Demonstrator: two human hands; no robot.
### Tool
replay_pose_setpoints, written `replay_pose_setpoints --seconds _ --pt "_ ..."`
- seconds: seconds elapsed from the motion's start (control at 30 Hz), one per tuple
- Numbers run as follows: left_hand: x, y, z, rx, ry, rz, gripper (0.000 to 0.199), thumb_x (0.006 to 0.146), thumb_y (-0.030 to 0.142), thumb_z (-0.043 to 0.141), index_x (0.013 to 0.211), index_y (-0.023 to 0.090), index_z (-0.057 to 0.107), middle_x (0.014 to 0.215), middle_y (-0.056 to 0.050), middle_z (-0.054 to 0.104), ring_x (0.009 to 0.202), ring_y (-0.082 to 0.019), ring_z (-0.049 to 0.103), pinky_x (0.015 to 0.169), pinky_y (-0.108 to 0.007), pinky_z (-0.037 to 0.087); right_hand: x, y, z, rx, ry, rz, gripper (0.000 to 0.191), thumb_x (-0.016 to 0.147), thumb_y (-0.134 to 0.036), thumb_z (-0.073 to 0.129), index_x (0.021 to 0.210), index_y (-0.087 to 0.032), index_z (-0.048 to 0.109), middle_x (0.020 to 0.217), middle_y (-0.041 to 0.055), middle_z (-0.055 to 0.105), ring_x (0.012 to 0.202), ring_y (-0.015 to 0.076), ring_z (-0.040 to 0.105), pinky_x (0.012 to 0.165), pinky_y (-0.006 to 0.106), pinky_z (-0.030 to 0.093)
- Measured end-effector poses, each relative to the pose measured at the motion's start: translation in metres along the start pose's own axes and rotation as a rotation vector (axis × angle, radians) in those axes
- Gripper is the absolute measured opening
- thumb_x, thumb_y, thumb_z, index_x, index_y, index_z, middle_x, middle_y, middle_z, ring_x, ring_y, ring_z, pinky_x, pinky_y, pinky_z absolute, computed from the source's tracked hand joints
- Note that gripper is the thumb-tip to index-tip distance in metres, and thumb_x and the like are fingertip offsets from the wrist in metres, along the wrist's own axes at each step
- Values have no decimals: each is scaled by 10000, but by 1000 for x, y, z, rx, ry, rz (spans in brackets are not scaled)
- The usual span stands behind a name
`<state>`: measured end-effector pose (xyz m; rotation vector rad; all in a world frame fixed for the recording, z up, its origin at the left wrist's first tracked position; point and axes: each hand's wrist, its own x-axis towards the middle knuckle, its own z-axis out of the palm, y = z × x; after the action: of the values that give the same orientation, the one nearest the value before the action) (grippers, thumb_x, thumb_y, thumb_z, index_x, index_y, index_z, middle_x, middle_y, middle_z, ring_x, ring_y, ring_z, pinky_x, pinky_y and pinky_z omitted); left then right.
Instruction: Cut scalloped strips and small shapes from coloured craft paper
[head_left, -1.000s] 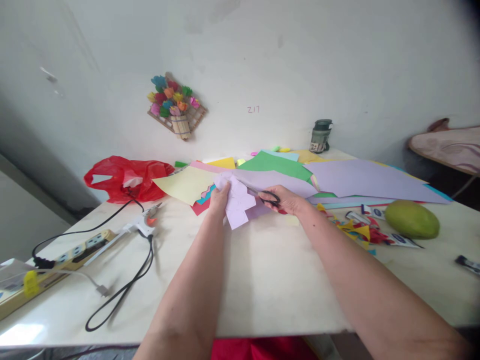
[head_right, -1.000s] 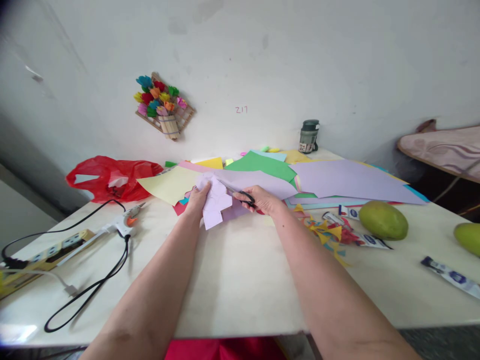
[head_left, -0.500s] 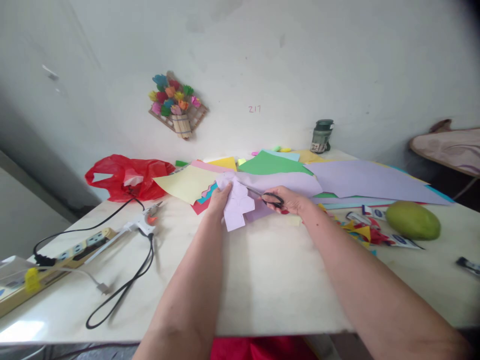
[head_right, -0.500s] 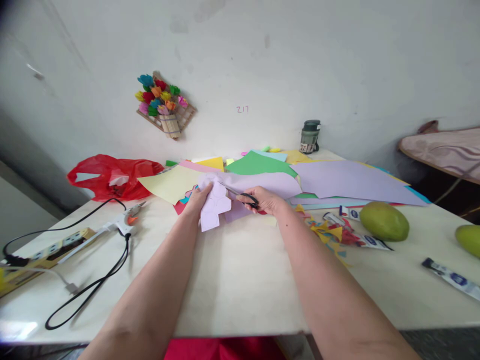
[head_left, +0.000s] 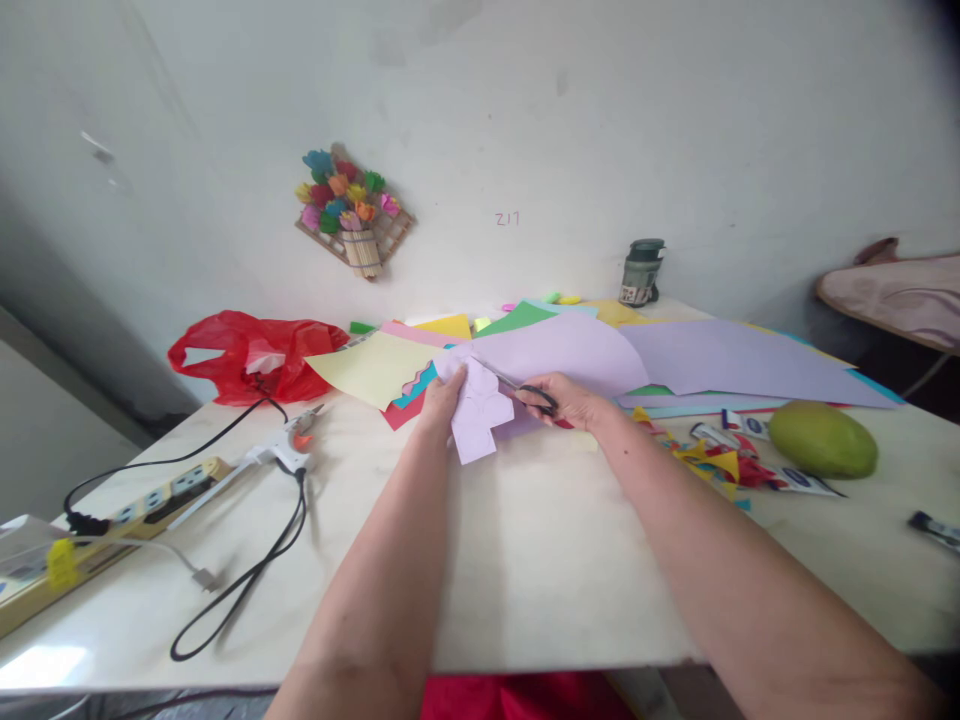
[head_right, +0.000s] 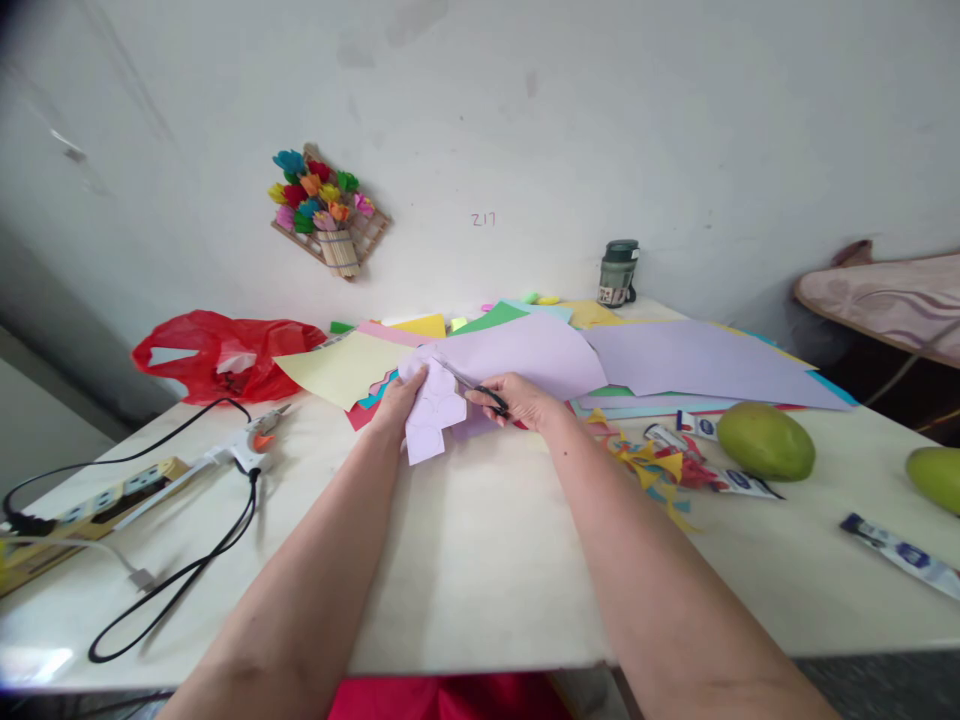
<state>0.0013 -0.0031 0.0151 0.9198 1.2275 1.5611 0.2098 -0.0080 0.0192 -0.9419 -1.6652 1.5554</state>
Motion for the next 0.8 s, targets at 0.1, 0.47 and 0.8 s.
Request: replay_pose_setpoints --seconds 0.1,0.47,0.8 --pt "3 -4 -1 -7 -75 -28 210 755 368 706 885 207 677 942 -110 733 940 -281 700 805 -407 557 -1 -2 1 0 13 8 309 681 -386 739 624 -150 549 495 -31 525 366 43 401 337 183 253" --pt "-10 3 10 -139 -112 -65 137 823 273 624 941 205 644 1027 -100 731 977 -268 698 774 -384 586 -2 -3 2 47 24 29 231 649 -308 707 647 -167 524 502 -33 521 350 49 401 313 188 154" --pt "-8 1 8 -165 -151 -48 152 788 269 651 923 200 652 985 -101 736 982 -283 695 779 -395 584 -1 -2 6 84 47 -22 298 662 -377 724 622 -164 519 487 -27 519 360 50 408 330 185 188"
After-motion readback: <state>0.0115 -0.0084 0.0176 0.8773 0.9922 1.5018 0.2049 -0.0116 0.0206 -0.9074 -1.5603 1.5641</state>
